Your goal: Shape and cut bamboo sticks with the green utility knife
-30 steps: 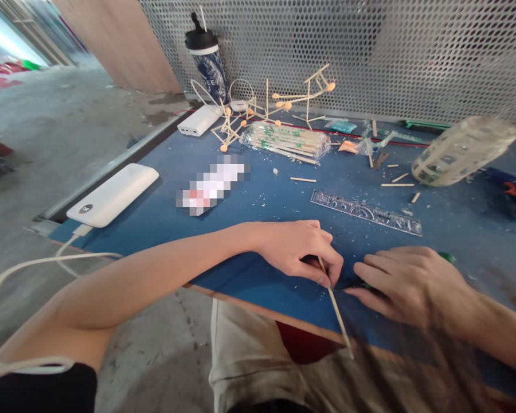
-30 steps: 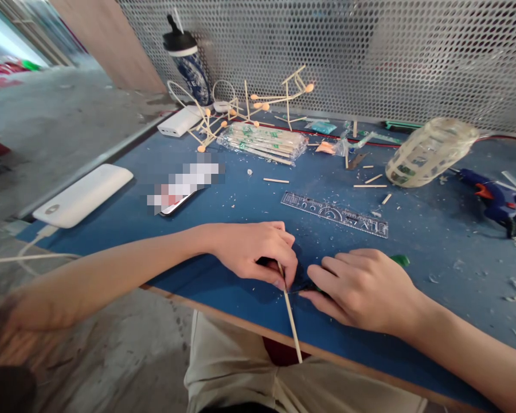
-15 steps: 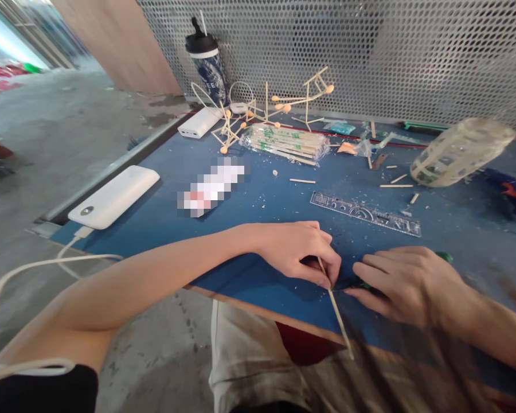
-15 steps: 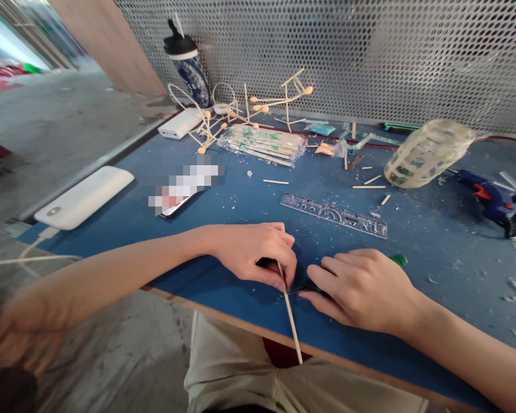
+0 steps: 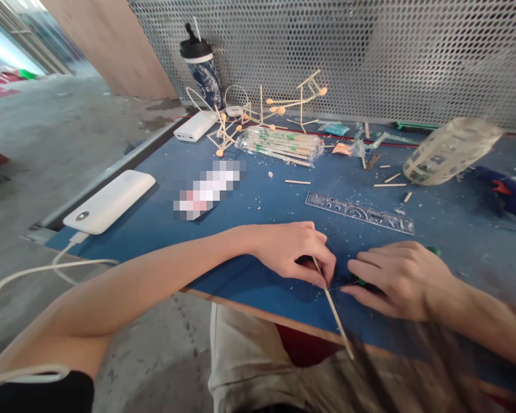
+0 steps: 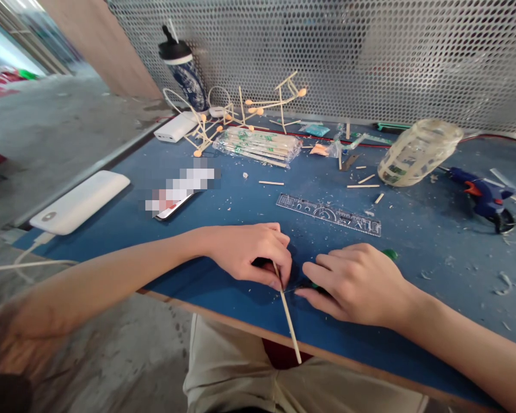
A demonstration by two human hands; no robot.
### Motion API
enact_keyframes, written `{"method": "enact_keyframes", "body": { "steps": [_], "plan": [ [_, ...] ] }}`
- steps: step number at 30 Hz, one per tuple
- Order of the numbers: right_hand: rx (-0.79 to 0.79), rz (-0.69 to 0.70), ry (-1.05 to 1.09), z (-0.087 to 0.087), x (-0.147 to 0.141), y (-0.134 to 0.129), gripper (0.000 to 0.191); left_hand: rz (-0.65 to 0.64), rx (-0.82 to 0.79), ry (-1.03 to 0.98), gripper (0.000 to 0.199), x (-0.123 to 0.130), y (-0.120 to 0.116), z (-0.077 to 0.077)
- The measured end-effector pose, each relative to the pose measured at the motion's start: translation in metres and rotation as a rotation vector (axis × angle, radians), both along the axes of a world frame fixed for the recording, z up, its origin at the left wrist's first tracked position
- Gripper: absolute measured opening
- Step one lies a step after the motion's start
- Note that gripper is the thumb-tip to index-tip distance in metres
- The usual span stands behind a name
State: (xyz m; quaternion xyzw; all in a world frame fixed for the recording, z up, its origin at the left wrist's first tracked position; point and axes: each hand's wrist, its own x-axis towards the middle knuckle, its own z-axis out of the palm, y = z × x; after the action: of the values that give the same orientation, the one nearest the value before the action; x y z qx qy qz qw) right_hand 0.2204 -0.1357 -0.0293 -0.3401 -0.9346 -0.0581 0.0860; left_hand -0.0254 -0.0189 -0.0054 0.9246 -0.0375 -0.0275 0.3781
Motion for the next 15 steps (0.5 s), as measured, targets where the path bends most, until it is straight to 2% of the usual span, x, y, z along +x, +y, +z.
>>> {"method": "enact_keyframes", "body": {
  "steps": [6,15],
  "plan": [
    [-0.064,-0.018,0.062,-0.0039,0.0029,0.0013,0.024,0.007,0.010,0.027,0.017,0.0008,-0.0006,0.0022],
    [-0.042,-0.015,0.059,-0.0047,0.0045,0.0020,0.022,-0.003,0.009,-0.006,0.012,0.0000,0.0002,-0.0011]
  ]
}}
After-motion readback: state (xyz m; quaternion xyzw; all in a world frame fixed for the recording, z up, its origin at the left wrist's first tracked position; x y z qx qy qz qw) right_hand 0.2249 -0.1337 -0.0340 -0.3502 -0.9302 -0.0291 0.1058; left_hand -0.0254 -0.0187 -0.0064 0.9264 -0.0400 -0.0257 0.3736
